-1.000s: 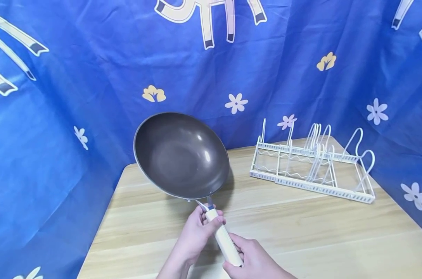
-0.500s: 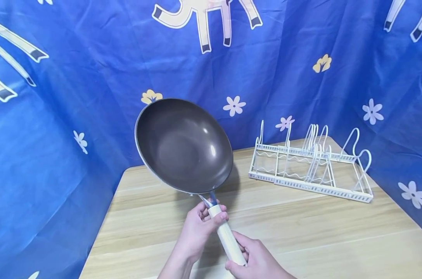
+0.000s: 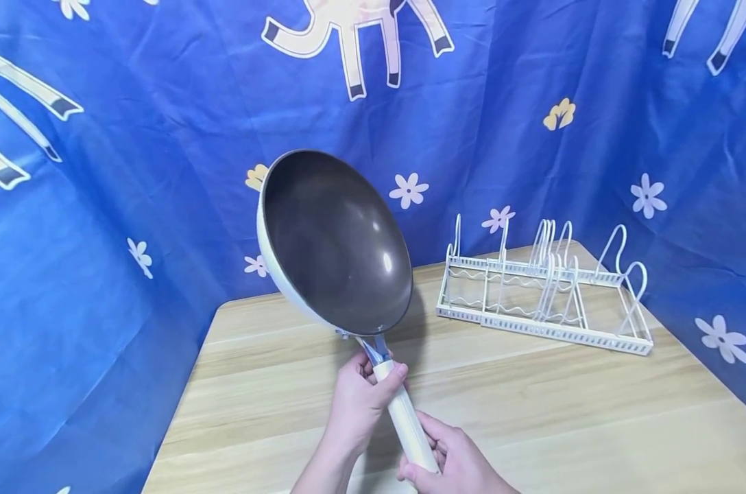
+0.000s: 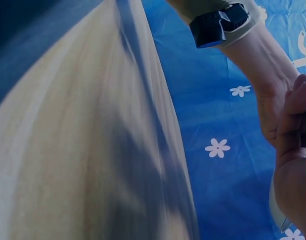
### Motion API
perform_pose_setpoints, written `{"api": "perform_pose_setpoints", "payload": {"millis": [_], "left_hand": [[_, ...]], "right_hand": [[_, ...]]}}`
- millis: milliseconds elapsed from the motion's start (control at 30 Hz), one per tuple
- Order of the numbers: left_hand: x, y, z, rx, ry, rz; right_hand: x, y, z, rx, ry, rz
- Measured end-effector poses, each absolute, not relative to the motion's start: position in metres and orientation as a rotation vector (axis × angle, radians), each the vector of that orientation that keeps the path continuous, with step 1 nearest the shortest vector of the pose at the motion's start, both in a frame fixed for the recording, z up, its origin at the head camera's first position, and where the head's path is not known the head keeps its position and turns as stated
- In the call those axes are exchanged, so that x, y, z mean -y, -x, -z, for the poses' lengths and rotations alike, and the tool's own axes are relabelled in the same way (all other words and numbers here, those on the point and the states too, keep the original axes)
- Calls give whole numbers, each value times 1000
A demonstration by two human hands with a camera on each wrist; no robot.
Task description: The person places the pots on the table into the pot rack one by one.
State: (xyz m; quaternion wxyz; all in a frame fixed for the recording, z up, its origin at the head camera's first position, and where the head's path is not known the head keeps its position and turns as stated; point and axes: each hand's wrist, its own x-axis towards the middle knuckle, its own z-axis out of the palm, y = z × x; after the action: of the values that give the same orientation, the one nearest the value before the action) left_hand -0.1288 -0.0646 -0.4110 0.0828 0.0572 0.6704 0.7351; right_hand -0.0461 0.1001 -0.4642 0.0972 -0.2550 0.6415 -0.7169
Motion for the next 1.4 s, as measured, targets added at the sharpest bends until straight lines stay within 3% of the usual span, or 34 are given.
{"api": "perform_pose_setpoints", "payload": {"millis": [400, 933, 1400], "left_hand": [[53, 132, 411, -2012, -224, -2171], [40, 135, 405, -2321, -331, -2015], [20, 142, 391, -2397, -516, -1888]], "right_hand": [[-110, 47, 472, -1659, 835, 2196], [-124, 45, 454, -1865, 554, 2008], [-132, 40, 451, -1765, 558, 2167]]}}
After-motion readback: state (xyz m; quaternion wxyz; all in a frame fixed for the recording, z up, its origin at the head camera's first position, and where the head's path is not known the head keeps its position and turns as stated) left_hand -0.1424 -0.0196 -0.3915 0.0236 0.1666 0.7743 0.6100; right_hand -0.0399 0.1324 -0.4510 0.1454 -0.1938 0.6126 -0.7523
